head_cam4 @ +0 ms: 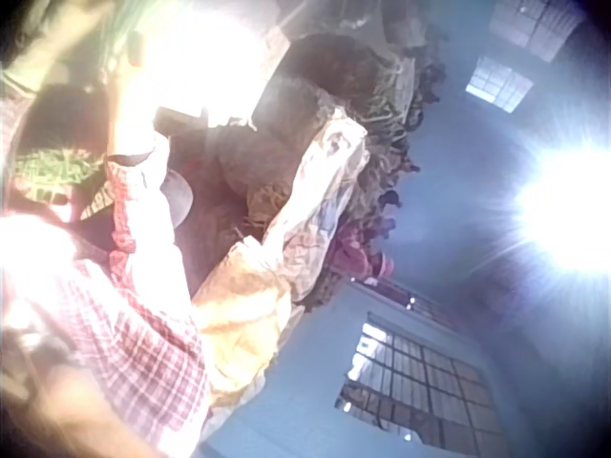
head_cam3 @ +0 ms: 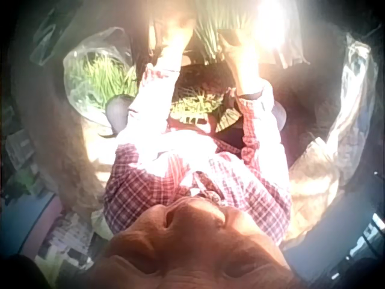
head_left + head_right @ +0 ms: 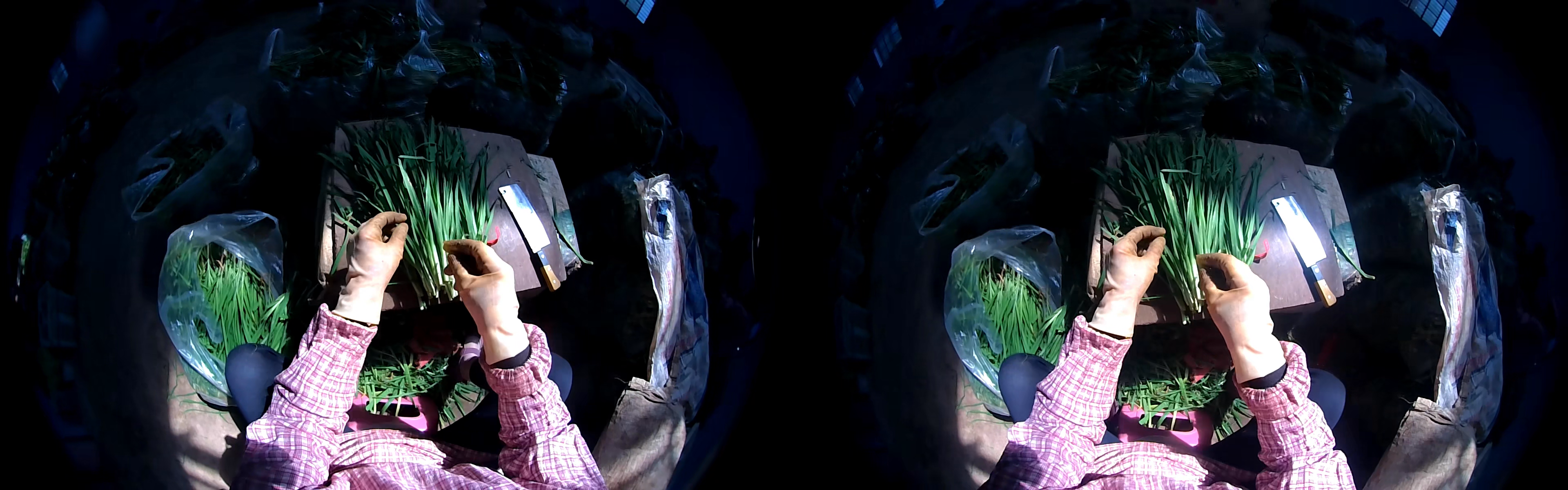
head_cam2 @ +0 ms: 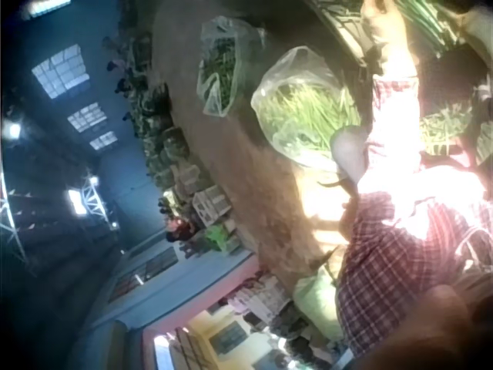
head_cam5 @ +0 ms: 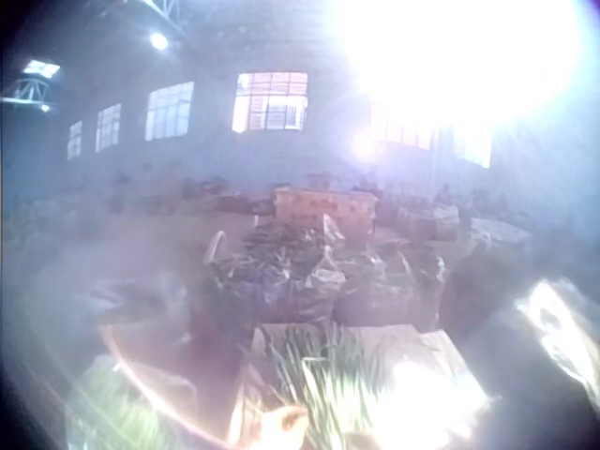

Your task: The person organizes green onions into bundles, secures each bundle with a red tie, and trims the root ends using a cleaver on a wooden board.

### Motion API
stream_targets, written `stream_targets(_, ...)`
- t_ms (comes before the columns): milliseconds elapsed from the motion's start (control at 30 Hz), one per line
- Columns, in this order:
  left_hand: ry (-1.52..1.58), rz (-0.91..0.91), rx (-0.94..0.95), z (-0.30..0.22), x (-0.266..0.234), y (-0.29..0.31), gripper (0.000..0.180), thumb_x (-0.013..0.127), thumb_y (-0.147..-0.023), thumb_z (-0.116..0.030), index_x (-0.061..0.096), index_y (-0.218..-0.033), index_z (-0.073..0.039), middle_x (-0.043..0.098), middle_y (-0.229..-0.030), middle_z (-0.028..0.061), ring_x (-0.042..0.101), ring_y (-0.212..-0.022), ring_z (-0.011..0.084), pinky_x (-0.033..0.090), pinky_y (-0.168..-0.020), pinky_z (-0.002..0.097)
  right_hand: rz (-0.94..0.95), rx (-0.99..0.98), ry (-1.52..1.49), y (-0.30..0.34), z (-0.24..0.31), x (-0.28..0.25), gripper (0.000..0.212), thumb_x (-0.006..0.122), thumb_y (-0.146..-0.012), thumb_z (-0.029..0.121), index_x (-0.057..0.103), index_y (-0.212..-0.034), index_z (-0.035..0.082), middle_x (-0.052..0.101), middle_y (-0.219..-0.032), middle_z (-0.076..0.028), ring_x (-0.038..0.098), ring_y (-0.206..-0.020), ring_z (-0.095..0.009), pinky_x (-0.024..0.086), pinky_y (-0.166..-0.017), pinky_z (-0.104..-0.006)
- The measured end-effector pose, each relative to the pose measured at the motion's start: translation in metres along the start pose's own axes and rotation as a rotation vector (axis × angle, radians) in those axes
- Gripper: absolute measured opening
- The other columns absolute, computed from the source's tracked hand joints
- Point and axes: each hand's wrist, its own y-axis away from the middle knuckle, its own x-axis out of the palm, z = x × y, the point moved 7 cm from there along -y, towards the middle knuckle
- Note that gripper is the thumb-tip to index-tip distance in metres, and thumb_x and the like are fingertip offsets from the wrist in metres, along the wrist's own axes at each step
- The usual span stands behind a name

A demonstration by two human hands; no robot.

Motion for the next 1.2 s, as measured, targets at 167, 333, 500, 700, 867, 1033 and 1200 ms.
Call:
stream_targets(167,-0.084,0.079,-0.127,-0.011,0.02,-0.001,0.018,0.069,-0.092,-0.012,0.073,-0.107,-0.004,0.067,-0.077,-0.0035,0.057,-0.066,0.0041,0.048,-0.061,0.0216,-0.029,0.079,0.444,-0.034,-0.006,0.019,0.034,0.078,-0.084,0.026,0.07,-0.111,0.008,0.073,-0.103,-0.015,0.071,-0.093,-0.034,0.056,-0.083,-0.0401)
stream_targets(333,0.097,0.133,-0.161,0.015,0.027,-0.006,0.015,0.063,-0.094,-0.006,0.073,-0.106,-0.005,0.068,-0.082,-0.0009,0.056,-0.063,0.0047,0.047,-0.059,0.02,0.018,0.195,0.596,-0.05,-0.039,0.024,0.036,0.077,-0.083,0.03,0.069,-0.109,0.007,0.073,-0.104,-0.016,0.071,-0.098,-0.033,0.055,-0.086,-0.0411)
stream_targets(500,-0.087,0.13,-0.141,-0.002,0.027,0.001,0.014,0.068,-0.089,-0.007,0.073,-0.102,-0.005,0.069,-0.08,-0.0009,0.057,-0.062,0.0047,0.047,-0.058,0.0217,0.031,0.324,0.419,-0.052,-0.053,0.014,0.028,0.072,-0.085,0.026,0.072,-0.107,0.007,0.075,-0.101,-0.015,0.071,-0.1,-0.032,0.055,-0.088,-0.0381)
stream_targets(700,-0.167,0.165,-0.109,0.011,0.033,0.001,0.017,0.07,-0.085,-0.006,0.07,-0.103,-0.004,0.069,-0.079,0.0002,0.062,-0.066,0.0068,0.05,-0.061,0.0236,0.143,0.259,0.403,-0.048,-0.044,0.021,0.038,0.075,-0.082,0.024,0.067,-0.113,0.002,0.072,-0.108,-0.02,0.069,-0.104,-0.035,0.054,-0.09,-0.0387)
stream_targets(867,-0.114,0.132,-0.179,-0.001,0.037,0.011,0.036,0.078,-0.078,-0.007,0.064,-0.111,-0.006,0.061,-0.077,-0.003,0.059,-0.064,0.0065,0.052,-0.064,0.0249,0.077,0.305,0.402,-0.044,-0.05,0.017,0.042,0.075,-0.081,0.017,0.064,-0.118,0.0,0.072,-0.108,-0.019,0.07,-0.101,-0.032,0.055,-0.086,-0.0381)
stream_targets(1033,-0.117,0.088,-0.128,0.005,0.035,0.014,0.032,0.08,-0.076,-0.009,0.067,-0.106,-0.008,0.063,-0.079,-0.0029,0.058,-0.068,0.0073,0.052,-0.067,0.0254,0.134,0.47,0.05,-0.044,-0.058,0.011,0.039,0.071,-0.084,0.012,0.064,-0.12,-0.001,0.073,-0.09,-0.01,0.069,-0.067,-0.016,0.056,-0.061,-0.0292)
stream_targets(1200,-0.212,0.054,-0.065,0.0,0.035,0.013,0.023,0.08,-0.077,-0.012,0.073,-0.099,-0.007,0.067,-0.08,-0.0006,0.061,-0.068,0.0085,0.052,-0.066,0.0256,0.144,0.467,0.034,-0.045,-0.06,0.012,0.039,0.072,-0.085,0.013,0.064,-0.121,-0.001,0.073,-0.089,-0.008,0.067,-0.065,-0.014,0.055,-0.059,-0.0281)
